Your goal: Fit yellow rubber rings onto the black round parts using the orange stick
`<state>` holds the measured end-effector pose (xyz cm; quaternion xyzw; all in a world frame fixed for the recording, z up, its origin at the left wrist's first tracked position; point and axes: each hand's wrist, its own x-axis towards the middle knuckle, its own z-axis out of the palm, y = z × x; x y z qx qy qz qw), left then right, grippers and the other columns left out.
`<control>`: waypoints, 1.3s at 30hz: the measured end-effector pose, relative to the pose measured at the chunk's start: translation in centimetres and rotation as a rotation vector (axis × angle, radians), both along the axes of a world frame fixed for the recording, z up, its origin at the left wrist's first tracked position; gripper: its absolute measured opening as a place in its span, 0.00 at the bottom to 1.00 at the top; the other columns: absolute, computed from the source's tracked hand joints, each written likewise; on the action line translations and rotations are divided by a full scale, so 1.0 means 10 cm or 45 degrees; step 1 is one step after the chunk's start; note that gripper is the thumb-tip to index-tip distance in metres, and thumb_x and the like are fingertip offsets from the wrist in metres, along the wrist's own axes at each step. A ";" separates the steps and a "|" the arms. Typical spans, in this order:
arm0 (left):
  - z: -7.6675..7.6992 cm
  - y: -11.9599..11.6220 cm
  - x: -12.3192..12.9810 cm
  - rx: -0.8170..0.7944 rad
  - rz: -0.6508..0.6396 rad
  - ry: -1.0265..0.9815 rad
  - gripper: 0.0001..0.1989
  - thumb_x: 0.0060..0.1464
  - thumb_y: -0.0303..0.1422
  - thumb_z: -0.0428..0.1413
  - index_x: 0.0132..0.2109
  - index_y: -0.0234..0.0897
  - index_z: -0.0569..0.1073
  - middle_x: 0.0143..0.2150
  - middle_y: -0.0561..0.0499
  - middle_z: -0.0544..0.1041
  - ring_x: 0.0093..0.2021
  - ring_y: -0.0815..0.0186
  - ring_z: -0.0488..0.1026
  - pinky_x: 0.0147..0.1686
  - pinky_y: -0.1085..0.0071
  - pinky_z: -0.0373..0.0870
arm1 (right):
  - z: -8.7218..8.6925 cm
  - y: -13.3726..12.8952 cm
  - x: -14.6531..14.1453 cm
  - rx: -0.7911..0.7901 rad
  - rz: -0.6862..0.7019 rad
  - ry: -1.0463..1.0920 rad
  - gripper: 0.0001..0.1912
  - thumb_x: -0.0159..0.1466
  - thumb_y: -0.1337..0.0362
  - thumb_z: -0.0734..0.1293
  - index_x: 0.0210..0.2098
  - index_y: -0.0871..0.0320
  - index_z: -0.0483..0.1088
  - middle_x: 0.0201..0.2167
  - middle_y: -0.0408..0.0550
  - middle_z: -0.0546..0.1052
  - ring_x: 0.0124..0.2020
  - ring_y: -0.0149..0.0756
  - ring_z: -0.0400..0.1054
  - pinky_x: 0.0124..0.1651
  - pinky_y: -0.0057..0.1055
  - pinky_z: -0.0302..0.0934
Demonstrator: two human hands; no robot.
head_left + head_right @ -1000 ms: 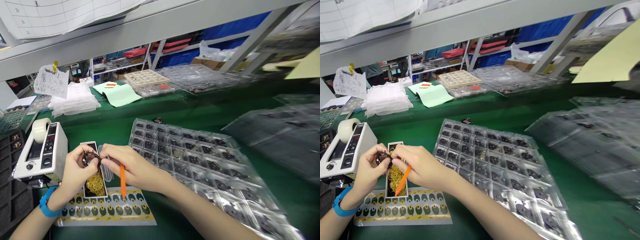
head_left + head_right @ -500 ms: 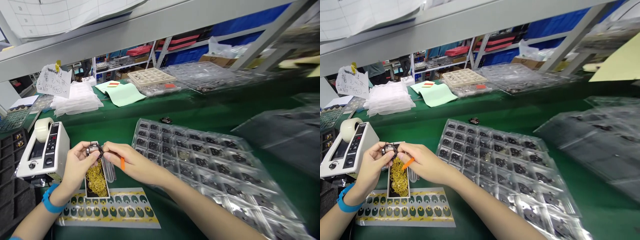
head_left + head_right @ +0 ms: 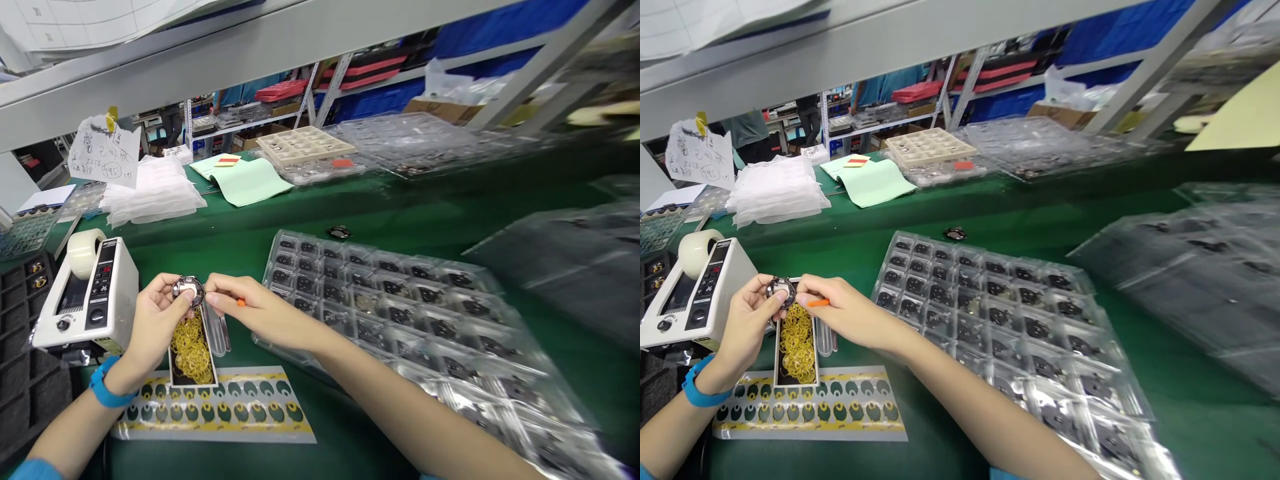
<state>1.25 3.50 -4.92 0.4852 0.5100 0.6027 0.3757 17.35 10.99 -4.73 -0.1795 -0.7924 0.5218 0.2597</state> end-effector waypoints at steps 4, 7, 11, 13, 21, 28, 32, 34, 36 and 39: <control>-0.05 0.02 -0.03 0.370 0.187 0.582 0.01 0.59 0.27 0.55 0.38 0.33 0.70 0.29 0.51 0.74 0.25 0.71 0.72 0.24 0.78 0.70 | 0.06 -0.02 -0.01 -0.227 -0.136 0.053 0.21 0.64 0.49 0.60 0.23 0.57 0.59 0.19 0.38 0.60 0.22 0.28 0.51 0.28 0.29 0.45; -0.09 0.01 -0.05 0.612 0.303 0.782 0.04 0.57 0.22 0.54 0.37 0.34 0.71 0.29 0.53 0.71 0.27 0.70 0.71 0.26 0.77 0.69 | 0.09 -0.05 -0.03 -0.489 -0.095 0.071 0.23 0.61 0.44 0.62 0.24 0.59 0.64 0.16 0.37 0.59 0.18 0.25 0.45 0.24 0.28 0.39; -0.18 0.00 -0.10 0.972 0.314 1.092 0.11 0.56 0.19 0.53 0.44 0.35 0.73 0.31 0.50 0.75 0.29 0.68 0.72 0.29 0.74 0.70 | 0.10 -0.13 -0.07 -0.829 0.040 0.168 0.24 0.56 0.44 0.68 0.27 0.60 0.64 0.18 0.35 0.59 0.17 0.21 0.41 0.22 0.27 0.34; -0.22 0.00 -0.13 1.134 0.304 1.246 0.14 0.56 0.19 0.52 0.47 0.36 0.73 0.34 0.47 0.77 0.32 0.65 0.74 0.31 0.72 0.72 | 0.09 -0.17 -0.08 -0.940 0.067 0.235 0.25 0.53 0.44 0.71 0.25 0.59 0.60 0.19 0.35 0.58 0.18 0.20 0.40 0.22 0.26 0.32; -0.21 -0.42 -0.08 0.900 0.411 1.380 0.15 0.59 0.23 0.53 0.53 0.34 0.72 0.44 0.40 0.76 0.43 0.60 0.74 0.40 0.65 0.74 | 0.09 -0.28 -0.08 -0.760 0.020 0.109 0.28 0.52 0.39 0.71 0.23 0.57 0.61 0.17 0.35 0.54 0.19 0.24 0.42 0.22 0.25 0.41; -0.54 -1.25 -0.36 -0.244 0.632 -0.240 0.25 0.48 0.52 0.62 0.38 0.32 0.75 0.27 0.49 0.72 0.21 0.70 0.67 0.19 0.75 0.62 | 0.09 -0.08 -0.01 -0.488 -0.251 0.071 0.30 0.46 0.34 0.71 0.19 0.55 0.64 0.19 0.42 0.58 0.20 0.29 0.48 0.21 0.29 0.45; -0.54 -1.37 -0.64 -0.271 0.837 -0.308 0.35 0.45 0.60 0.59 0.41 0.28 0.74 0.23 0.52 0.69 0.17 0.73 0.61 0.15 0.78 0.52 | 0.12 0.00 0.02 -0.462 -0.297 0.080 0.31 0.45 0.32 0.70 0.18 0.54 0.62 0.19 0.41 0.55 0.20 0.29 0.46 0.21 0.30 0.44; -0.51 -1.34 -0.71 -0.263 0.908 -0.292 0.35 0.42 0.60 0.61 0.40 0.28 0.74 0.22 0.51 0.70 0.16 0.73 0.61 0.15 0.78 0.51 | 0.12 0.01 0.03 -0.440 -0.291 0.099 0.31 0.46 0.32 0.70 0.19 0.54 0.63 0.19 0.41 0.56 0.20 0.29 0.46 0.22 0.30 0.42; -0.48 -1.30 -0.74 -0.241 0.959 -0.240 0.31 0.41 0.56 0.63 0.35 0.29 0.73 0.21 0.52 0.69 0.16 0.73 0.60 0.15 0.78 0.50 | 0.11 0.01 0.05 -0.412 -0.271 0.122 0.30 0.49 0.32 0.69 0.20 0.54 0.64 0.20 0.42 0.57 0.20 0.29 0.46 0.23 0.31 0.41; -0.40 -1.30 -0.72 -0.142 1.028 -0.081 0.22 0.46 0.50 0.63 0.29 0.33 0.70 0.18 0.56 0.64 0.16 0.74 0.57 0.17 0.78 0.50 | 0.09 0.02 0.06 -0.389 -0.242 0.123 0.30 0.50 0.32 0.68 0.21 0.54 0.64 0.20 0.42 0.56 0.20 0.29 0.45 0.23 0.32 0.39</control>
